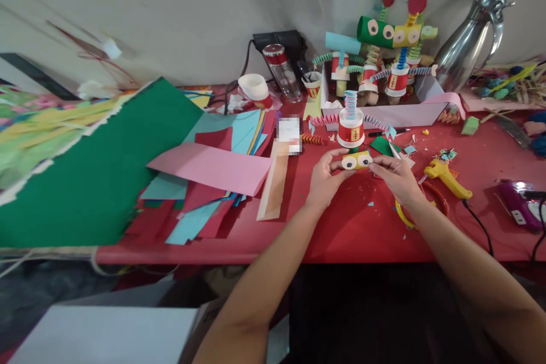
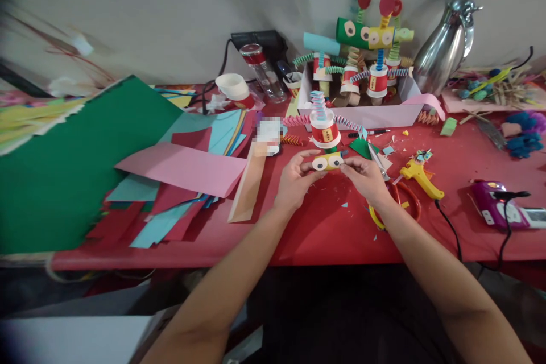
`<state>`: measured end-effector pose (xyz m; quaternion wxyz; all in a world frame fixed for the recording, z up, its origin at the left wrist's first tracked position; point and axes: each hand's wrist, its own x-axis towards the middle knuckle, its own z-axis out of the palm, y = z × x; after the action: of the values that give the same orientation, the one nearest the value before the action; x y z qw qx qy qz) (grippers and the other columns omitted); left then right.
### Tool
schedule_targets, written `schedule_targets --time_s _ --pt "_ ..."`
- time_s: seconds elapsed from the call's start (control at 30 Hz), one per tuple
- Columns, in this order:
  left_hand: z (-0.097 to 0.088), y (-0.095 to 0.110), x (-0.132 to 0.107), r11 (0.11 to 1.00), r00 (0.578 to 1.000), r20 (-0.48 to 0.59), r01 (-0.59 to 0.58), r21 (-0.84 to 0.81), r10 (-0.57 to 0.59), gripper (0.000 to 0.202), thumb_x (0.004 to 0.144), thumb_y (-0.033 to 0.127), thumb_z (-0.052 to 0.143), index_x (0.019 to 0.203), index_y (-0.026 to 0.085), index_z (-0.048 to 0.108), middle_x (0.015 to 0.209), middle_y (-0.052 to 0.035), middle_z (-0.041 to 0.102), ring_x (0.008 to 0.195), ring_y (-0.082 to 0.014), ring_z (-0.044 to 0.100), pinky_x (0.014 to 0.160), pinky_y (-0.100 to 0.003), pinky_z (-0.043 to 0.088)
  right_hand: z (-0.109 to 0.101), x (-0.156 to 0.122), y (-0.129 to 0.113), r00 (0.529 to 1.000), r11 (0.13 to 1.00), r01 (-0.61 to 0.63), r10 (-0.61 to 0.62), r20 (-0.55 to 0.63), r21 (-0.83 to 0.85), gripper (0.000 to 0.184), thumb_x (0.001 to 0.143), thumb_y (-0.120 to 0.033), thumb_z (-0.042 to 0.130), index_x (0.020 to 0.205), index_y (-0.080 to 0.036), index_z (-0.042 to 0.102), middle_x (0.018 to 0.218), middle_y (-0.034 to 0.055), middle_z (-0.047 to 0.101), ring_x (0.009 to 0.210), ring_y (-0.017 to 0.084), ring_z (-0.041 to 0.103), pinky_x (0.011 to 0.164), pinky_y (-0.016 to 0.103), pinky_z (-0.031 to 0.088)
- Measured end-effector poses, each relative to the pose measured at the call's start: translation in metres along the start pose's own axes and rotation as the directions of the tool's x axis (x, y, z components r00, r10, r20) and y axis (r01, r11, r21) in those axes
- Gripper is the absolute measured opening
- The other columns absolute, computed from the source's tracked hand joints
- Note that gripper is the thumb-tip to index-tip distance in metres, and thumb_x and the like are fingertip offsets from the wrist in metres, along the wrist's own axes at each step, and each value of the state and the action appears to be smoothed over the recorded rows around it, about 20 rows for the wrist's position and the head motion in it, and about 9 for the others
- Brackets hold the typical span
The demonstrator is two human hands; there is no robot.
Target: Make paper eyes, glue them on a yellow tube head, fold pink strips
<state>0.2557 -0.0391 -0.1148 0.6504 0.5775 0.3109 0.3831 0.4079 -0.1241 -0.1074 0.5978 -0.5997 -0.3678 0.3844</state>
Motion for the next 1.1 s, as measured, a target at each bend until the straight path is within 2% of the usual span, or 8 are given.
schedule_targets --time_s 0.2,0.37,0.53,0.7,0.8,0.93,1.0,1.1 --pt "-0.002 -0.003 0.002 0.998 0.999 0.023 -0.05 0.044 0.049 0.048 0.067 0.025 0.081 0.11 0.023 0.063 0.086 -0.0014 0.075 0.087 -0.0199 0.071 0.085 -0.037 0.055 -0.001 0.001 0.003 0.998 0.991 0.059 -0.058 0.013 -0.116 0.03 0.075 -0.05 0.068 0.082 -0.022 0.071 0.073 0.0007 0.065 0.068 0.015 0.054 0.066 0.032 0.044" --pt "0.001 0.001 0.001 0.999 0.997 0.056 -0.055 0.003 0.054 0.053 0.063 0.026 0.083 0.111 0.023 0.062 0.108 -0.0052 0.074 0.1 -0.0213 0.069 0.09 -0.037 0.053 0.001 0.0 0.004 0.996 0.986 0.082 -0.086 -0.019 -0.143 0.029 0.078 -0.05 0.066 0.083 -0.022 0.07 0.074 0.0016 0.066 0.069 0.016 0.056 0.065 0.032 0.045" --pt "0.002 0.004 -0.001 1.0 1.0 0.005 -0.005 -0.027 0.006 0.044 0.071 0.031 0.079 0.111 0.024 0.062 0.09 -0.0025 0.073 0.089 -0.0186 0.069 0.083 -0.034 0.053 0.006 -0.002 0.004 0.995 0.99 0.074 -0.081 -0.061 -0.118 0.026 0.075 -0.049 0.069 0.078 -0.023 0.071 0.072 0.0019 0.066 0.069 0.017 0.057 0.065 0.033 0.046" --pt "0.001 0.001 0.001 0.999 1.0 -0.022 -0.007 -0.034 0.006 0.048 0.067 0.026 0.08 0.111 0.024 0.06 0.083 -0.0006 0.071 0.085 -0.0184 0.067 0.081 -0.034 0.053 0.006 -0.003 0.002 0.995 0.984 0.087 -0.094 -0.042 -0.154 0.025 0.076 -0.048 0.068 0.079 -0.023 0.071 0.072 0.002 0.067 0.066 0.017 0.055 0.063 0.033 0.045" --pt "0.001 -0.003 0.003 0.998 0.997 -0.032 -0.067 0.001 0.067 0.049 0.066 0.021 0.079 0.111 0.025 0.06 0.09 -0.0014 0.07 0.091 -0.019 0.066 0.085 -0.035 0.051 0.005 -0.002 0.001 0.991 0.981 0.123 -0.129 -0.03 -0.153 0.022 0.077 -0.046 0.067 0.077 -0.024 0.07 0.072 0.0016 0.066 0.068 0.017 0.056 0.065 0.034 0.044" --pt "-0.002 -0.006 0.005 0.979 0.976 -0.125 -0.163 0.121 0.178 0.049 0.062 0.019 0.081 0.106 0.025 0.06 0.104 -0.0027 0.066 0.1 -0.0185 0.061 0.091 -0.035 0.048 0.004 -0.001 0.001 0.984 0.975 0.171 -0.177 -0.033 -0.142 0.02 0.078 -0.045 0.067 0.078 -0.025 0.069 0.075 0.0014 0.065 0.069 0.017 0.055 0.066 0.034 0.044" --pt "-0.003 -0.006 0.005 0.982 0.978 -0.145 -0.126 0.143 0.147 0.047 0.059 0.023 0.084 0.1 0.023 0.062 0.105 -0.003 0.065 0.098 -0.0182 0.059 0.089 -0.034 0.047 0.004 -0.001 0.002 0.984 0.975 0.17 -0.176 -0.032 -0.141 0.022 0.078 -0.046 0.068 0.078 -0.025 0.07 0.075 0.0013 0.065 0.071 0.017 0.055 0.068 0.034 0.045" --pt "-0.003 -0.004 0.004 0.995 0.994 -0.093 -0.052 0.08 0.059 0.034 0.063 0.034 0.083 0.09 0.021 0.066 0.101 -0.0028 0.064 0.091 -0.0169 0.059 0.084 -0.031 0.048 0.004 -0.001 0.003 0.988 0.981 0.144 -0.15 -0.035 -0.133 0.025 0.075 -0.05 0.07 0.079 -0.025 0.07 0.077 0.0018 0.068 0.072 0.018 0.057 0.07 0.035 0.046"
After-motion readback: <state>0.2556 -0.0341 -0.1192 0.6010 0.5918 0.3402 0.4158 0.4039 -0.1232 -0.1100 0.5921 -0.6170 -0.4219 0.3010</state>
